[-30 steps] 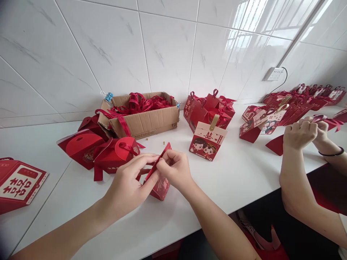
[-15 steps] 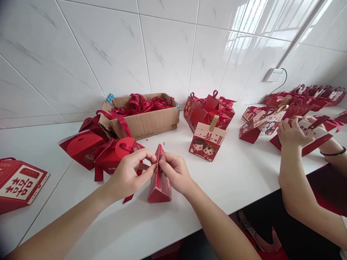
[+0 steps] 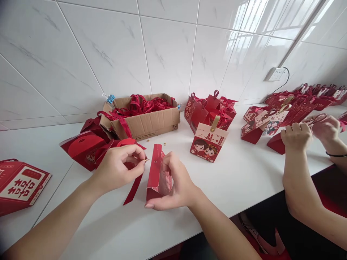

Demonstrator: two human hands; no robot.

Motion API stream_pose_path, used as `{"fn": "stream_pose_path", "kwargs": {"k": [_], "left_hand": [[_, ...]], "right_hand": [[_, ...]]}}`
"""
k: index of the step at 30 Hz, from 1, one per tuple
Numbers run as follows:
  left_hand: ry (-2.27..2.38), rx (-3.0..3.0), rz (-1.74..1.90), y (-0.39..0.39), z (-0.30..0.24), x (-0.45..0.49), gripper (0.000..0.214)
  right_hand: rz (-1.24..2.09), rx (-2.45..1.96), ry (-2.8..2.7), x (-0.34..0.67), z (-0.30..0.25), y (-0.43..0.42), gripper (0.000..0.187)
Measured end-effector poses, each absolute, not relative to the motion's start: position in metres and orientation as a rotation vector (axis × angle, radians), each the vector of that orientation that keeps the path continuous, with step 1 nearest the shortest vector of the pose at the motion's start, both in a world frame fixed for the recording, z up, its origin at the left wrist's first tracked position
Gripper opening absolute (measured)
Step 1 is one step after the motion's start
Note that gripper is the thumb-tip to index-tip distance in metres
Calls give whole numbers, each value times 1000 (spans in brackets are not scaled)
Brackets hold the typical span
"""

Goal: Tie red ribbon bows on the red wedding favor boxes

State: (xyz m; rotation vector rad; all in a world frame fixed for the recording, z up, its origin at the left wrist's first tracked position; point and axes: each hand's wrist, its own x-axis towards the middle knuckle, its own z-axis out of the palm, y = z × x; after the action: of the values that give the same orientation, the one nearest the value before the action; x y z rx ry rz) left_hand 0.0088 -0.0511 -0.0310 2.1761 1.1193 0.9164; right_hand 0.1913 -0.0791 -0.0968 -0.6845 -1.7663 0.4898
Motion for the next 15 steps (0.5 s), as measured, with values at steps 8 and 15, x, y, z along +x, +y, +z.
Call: {"fn": "stream_pose_path", "kwargs": {"k": [8, 15], "left_hand": [[1595, 2739, 532, -29, -66, 12, 12], [1661, 3107, 279, -20, -98, 21, 17]], "right_hand": [[-27, -633, -1735, 179, -100, -84, 50], [137, -749, -1601, 183, -100, -83, 40]]}}
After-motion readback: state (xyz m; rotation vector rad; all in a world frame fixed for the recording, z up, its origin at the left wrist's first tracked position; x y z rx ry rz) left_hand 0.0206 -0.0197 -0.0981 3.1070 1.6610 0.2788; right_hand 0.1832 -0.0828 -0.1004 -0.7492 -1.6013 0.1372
